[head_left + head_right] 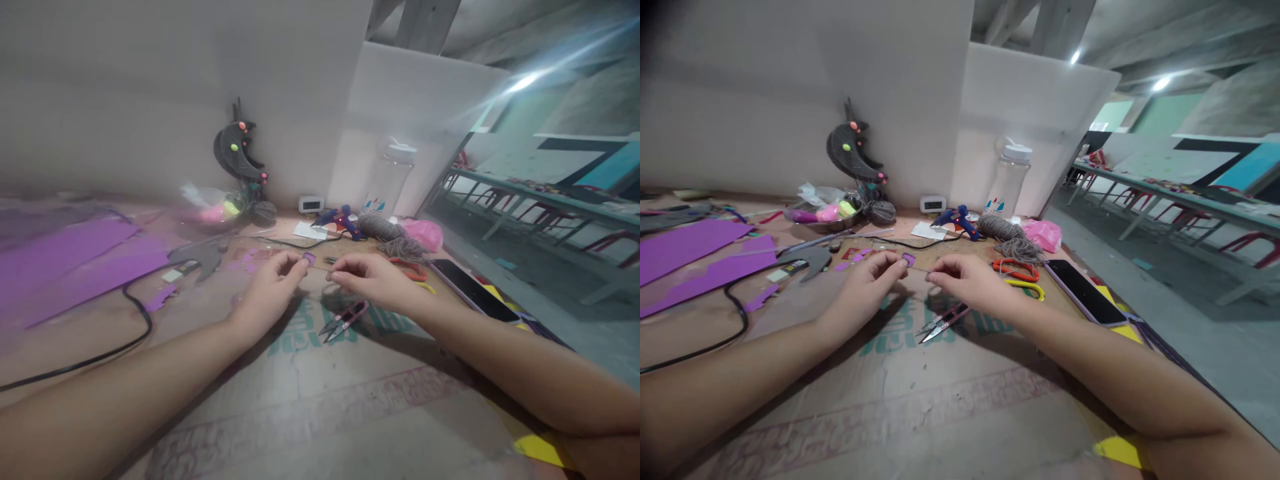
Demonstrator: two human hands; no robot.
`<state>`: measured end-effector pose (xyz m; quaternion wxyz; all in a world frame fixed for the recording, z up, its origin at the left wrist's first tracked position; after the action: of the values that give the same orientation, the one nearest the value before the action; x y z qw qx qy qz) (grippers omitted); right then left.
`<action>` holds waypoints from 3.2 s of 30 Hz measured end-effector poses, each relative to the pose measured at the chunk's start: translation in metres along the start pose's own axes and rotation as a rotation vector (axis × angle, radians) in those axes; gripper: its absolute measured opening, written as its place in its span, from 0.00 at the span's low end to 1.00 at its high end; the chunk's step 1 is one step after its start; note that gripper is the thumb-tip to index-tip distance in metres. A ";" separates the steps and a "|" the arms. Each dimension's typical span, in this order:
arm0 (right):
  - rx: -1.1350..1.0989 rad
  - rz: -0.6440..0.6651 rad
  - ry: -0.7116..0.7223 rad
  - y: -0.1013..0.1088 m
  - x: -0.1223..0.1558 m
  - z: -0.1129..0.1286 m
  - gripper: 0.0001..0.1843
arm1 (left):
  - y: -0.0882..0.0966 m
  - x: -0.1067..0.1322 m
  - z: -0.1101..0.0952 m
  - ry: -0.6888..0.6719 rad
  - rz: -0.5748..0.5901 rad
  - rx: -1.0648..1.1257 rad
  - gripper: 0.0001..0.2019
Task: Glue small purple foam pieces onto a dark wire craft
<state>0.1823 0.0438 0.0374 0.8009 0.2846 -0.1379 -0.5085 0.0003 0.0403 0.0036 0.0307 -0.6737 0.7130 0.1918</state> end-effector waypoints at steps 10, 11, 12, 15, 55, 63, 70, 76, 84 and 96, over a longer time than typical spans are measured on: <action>-0.368 0.101 -0.116 -0.019 0.001 -0.018 0.29 | -0.005 0.001 0.000 0.031 0.108 0.024 0.11; -0.458 0.144 -0.144 -0.024 0.001 -0.019 0.28 | -0.005 0.001 -0.001 0.022 0.111 0.011 0.11; -0.515 0.177 -0.162 -0.027 0.002 -0.019 0.26 | -0.005 0.001 -0.002 0.016 0.108 -0.004 0.11; -0.503 0.162 -0.187 -0.027 0.001 -0.020 0.19 | -0.005 0.002 -0.003 0.016 0.098 -0.037 0.11; -0.151 -0.171 0.100 -0.018 0.000 -0.025 0.17 | -0.012 0.006 -0.002 0.003 0.269 -0.171 0.13; -0.194 -0.127 0.022 -0.020 0.001 -0.024 0.17 | -0.011 0.006 -0.002 -0.056 0.275 -0.205 0.14; -0.182 -0.192 0.035 -0.018 -0.002 -0.028 0.16 | -0.012 0.008 -0.006 -0.035 0.300 -0.213 0.14; -0.150 -0.163 0.074 -0.019 -0.001 -0.025 0.18 | -0.013 0.008 -0.004 -0.051 0.282 -0.236 0.12; 0.158 -0.207 0.150 -0.013 0.001 -0.022 0.13 | -0.009 0.003 0.001 -0.002 0.253 -0.196 0.13; 0.138 -0.266 0.161 -0.014 0.003 -0.019 0.10 | -0.009 0.004 -0.001 0.009 0.275 -0.243 0.11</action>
<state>0.1830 0.0428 0.0134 0.7136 0.3943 -0.0692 -0.5749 0.0094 0.0356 0.0015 -0.0807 -0.5695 0.7701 0.2760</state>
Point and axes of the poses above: each hand's wrist, its own x-axis away from the middle knuckle, its own y-axis out of the back of the hand, z = x × y, the point moved 3 cm from there along -x, towards the middle knuckle
